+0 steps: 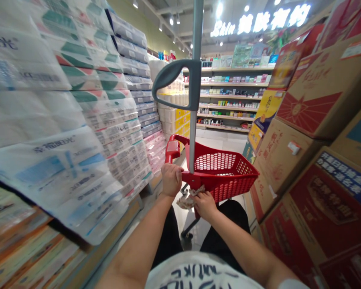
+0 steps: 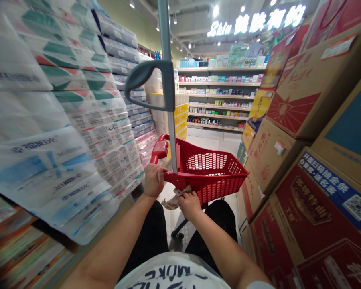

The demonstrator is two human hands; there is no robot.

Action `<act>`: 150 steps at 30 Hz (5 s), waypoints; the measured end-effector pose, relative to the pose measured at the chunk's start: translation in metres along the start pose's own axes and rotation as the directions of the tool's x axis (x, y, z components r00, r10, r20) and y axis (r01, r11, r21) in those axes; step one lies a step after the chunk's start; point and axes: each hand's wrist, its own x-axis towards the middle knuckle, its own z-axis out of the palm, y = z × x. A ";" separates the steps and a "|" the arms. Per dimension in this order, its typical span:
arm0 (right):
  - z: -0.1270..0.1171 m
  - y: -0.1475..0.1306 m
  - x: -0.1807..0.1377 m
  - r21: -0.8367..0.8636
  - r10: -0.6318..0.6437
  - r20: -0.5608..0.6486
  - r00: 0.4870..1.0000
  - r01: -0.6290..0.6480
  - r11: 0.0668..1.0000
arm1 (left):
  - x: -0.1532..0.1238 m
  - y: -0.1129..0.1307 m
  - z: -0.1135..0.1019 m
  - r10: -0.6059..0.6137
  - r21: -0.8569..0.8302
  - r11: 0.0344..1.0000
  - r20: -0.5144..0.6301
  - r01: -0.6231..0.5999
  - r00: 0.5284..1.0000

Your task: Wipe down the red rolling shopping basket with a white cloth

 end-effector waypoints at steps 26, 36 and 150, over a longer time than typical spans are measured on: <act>0.031 0.010 -0.022 -0.046 0.175 0.275 0.945 -0.169 0.985 | 0.006 0.010 0.008 -0.031 0.057 0.998 0.029 0.029 0.999; 0.032 0.015 -0.020 -0.030 0.183 0.273 0.944 -0.182 0.983 | 0.006 0.014 0.005 -0.037 0.048 0.998 0.046 0.035 0.998; -0.041 -0.020 0.019 0.078 0.148 0.071 0.986 -0.154 0.985 | 0.000 0.011 -0.010 -0.041 0.104 0.994 0.023 0.039 0.999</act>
